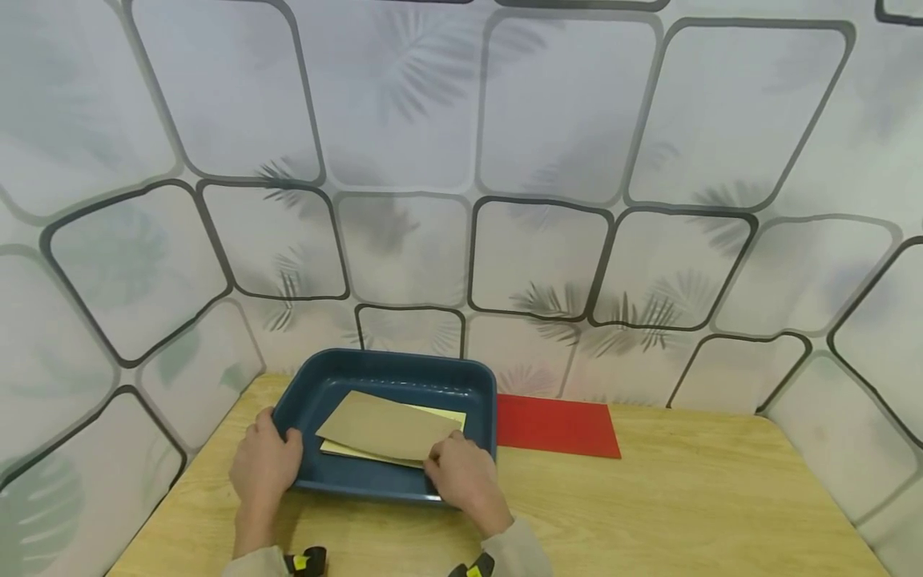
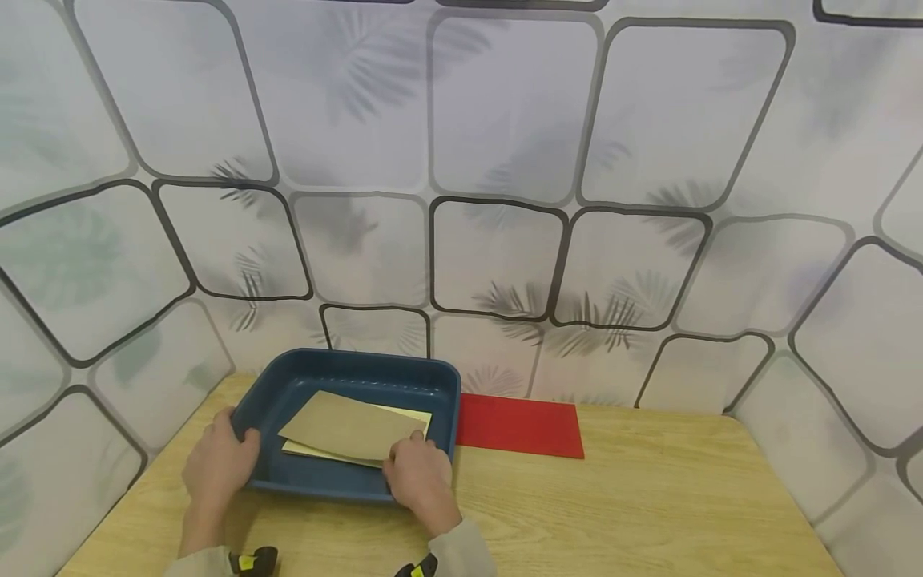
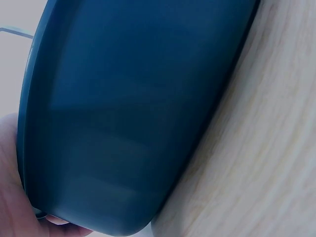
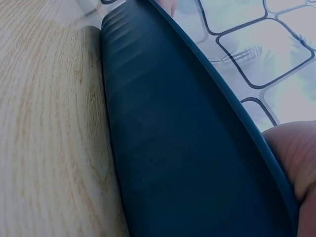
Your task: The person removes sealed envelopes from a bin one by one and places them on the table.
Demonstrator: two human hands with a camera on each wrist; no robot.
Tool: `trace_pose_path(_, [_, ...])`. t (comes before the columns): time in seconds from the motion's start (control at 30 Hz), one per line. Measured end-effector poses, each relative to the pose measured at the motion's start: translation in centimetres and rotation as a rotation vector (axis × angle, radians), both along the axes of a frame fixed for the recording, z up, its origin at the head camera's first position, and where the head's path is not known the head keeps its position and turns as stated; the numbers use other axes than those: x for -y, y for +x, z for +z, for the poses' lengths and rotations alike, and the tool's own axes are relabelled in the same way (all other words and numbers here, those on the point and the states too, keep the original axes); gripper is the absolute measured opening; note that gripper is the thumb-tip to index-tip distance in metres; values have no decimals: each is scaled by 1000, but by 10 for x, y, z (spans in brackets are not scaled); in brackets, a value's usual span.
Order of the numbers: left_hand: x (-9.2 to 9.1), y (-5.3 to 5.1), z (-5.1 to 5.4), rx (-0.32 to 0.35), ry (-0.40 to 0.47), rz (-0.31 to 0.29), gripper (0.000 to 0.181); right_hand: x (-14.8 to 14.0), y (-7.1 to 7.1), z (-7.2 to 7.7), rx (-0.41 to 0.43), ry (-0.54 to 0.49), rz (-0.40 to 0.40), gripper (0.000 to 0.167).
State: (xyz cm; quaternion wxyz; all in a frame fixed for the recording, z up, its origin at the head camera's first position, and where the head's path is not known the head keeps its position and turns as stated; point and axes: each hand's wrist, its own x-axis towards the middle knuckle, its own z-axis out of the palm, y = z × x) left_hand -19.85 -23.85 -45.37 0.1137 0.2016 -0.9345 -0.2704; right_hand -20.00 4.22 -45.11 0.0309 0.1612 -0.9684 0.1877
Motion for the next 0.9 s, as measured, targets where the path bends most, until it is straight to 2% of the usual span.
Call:
trace_pose_path(0.2, [0, 1, 0, -9, -6, 2, 58, 0, 3, 2, -49, -17, 0, 15])
trace_pose_path(0.4, [0, 2, 0, -28, -6, 0, 58, 0, 3, -1, -84, -65, -40, 15])
trace_pose_path(0.83, [-1, 2, 2, -28, 2, -6, 58, 1, 2, -2, -96, -214, -115, 18])
trace_pose_path(0.9, [-1, 3, 2, -32, 3, -6, 58, 1, 3, -1, -88, -236, -121, 23])
